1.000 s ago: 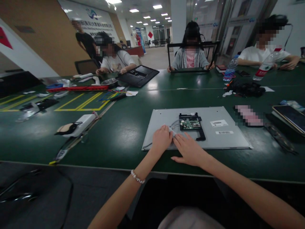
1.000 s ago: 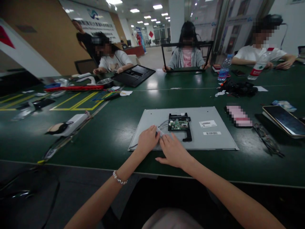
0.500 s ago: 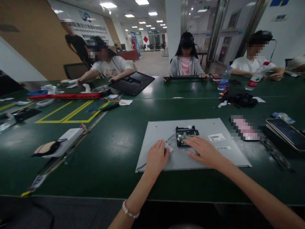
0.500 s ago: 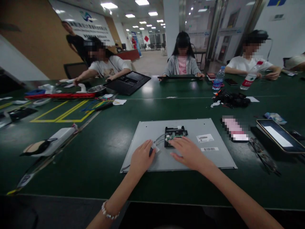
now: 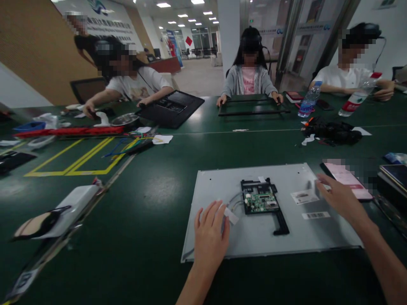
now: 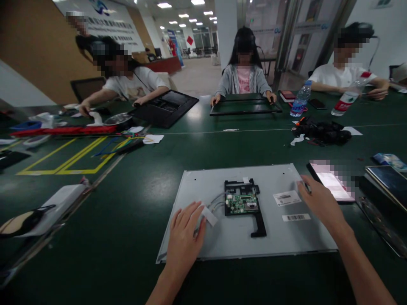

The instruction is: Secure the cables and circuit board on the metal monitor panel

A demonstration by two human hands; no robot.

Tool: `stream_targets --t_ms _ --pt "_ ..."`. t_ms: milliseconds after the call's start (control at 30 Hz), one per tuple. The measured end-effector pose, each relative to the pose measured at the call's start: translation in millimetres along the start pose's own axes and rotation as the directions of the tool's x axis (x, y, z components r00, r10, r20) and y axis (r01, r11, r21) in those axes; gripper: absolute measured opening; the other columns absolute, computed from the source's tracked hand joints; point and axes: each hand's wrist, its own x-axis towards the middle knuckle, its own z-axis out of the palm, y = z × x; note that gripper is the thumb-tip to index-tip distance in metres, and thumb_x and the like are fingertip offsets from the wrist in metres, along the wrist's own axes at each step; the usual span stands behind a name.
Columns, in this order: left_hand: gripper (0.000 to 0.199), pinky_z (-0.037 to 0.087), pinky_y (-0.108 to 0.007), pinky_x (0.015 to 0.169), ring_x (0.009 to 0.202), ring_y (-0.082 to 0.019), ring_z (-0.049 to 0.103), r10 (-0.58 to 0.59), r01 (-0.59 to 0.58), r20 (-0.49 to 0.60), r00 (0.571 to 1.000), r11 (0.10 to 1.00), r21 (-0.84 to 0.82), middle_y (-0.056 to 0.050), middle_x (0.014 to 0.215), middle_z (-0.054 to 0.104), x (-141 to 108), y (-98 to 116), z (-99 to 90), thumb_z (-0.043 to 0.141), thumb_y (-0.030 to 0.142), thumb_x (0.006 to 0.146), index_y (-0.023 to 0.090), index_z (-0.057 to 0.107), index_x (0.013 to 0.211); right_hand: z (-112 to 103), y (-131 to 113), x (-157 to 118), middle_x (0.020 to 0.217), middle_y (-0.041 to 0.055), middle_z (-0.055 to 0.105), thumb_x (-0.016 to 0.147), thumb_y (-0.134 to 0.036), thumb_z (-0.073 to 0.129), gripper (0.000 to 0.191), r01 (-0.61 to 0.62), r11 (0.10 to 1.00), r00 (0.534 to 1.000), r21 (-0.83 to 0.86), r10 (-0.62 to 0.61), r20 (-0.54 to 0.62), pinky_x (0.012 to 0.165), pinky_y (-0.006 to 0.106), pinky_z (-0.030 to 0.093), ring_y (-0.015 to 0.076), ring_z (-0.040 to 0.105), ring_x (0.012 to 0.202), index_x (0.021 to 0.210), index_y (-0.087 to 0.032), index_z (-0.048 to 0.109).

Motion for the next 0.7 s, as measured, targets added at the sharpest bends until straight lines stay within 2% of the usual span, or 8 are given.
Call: stream_targets --t_ms 167,300,367,500,700 --pt "0.025 0.031 -0.051 0.107 0.118 -0.025 0.056 -0.064 0.064 0.014 0.998 0.998 0.020 -0.009 0.120 0.065 -4.3 -8.5 1.0 0.047 0.018 0.092 0.018 0.062 0.111 -13.9 -3.7 -10.7 0.100 0.0186 0.070 0.091 -0.052 0.033 0.058 -0.044 0.988 0.996 -0.150 0.054 0.069 0.080 0.051 0.048 0.0381 0.065 0.094 0.122 -0.011 0.059" --pt "0.024 0.030 -0.050 0.108 0.118 -0.025 0.055 -0.096 0.096 0.004 0.995 0.995 0.018 -0.008 0.119 0.066 -7.0 -9.8 0.2 0.046 0.019 0.092 0.020 0.063 0.109 -18.0 -9.6 -20.0 0.096 0.0200 0.070 0.091 -0.053 0.030 0.055 -0.027 0.976 0.993 -0.215 0.051 0.109 0.076 0.052 0.048 0.0394 0.066 0.088 0.100 -0.014 0.069" --pt "0.025 0.030 -0.050 0.108 0.119 -0.025 0.055 -0.105 0.105 0.001 0.994 0.994 0.019 -0.008 0.119 0.066 -7.8 -9.6 0.2 0.046 0.020 0.092 0.020 0.063 0.110 -17.7 -11.5 -23.1 0.096 0.0200 0.070 0.092 -0.052 0.030 0.055 0.009 0.973 0.992 -0.230 0.020 0.124 0.078 0.052 0.048 0.0389 0.065 0.090 0.095 -0.014 0.069" --pt "0.026 0.030 -0.051 0.108 0.120 -0.025 0.054 -0.105 0.105 0.014 0.994 0.994 0.012 -0.008 0.120 0.065 -9.7 -9.2 1.4 0.045 0.020 0.092 0.020 0.062 0.112 -16.4 -10.0 -25.4 0.097 0.0195 0.069 0.092 -0.050 0.032 0.053 0.079 0.969 0.990 -0.236 -0.048 0.132 0.082 0.051 0.047 0.0377 0.064 0.093 0.100 -0.013 0.068" --pt "0.027 0.030 -0.053 0.108 0.122 -0.025 0.052 -0.105 0.104 0.068 0.992 0.994 0.010 -0.009 0.124 0.063 -13.6 -6.1 5.3 0.045 0.018 0.092 0.021 0.061 0.114 -14.5 -3.6 -26.5 0.098 0.0207 0.069 0.091 -0.051 0.033 0.055 0.075 0.977 0.993 -0.200 -0.055 0.107 0.082 0.053 0.047 0.0398 0.063 0.096 0.107 -0.011 0.068"
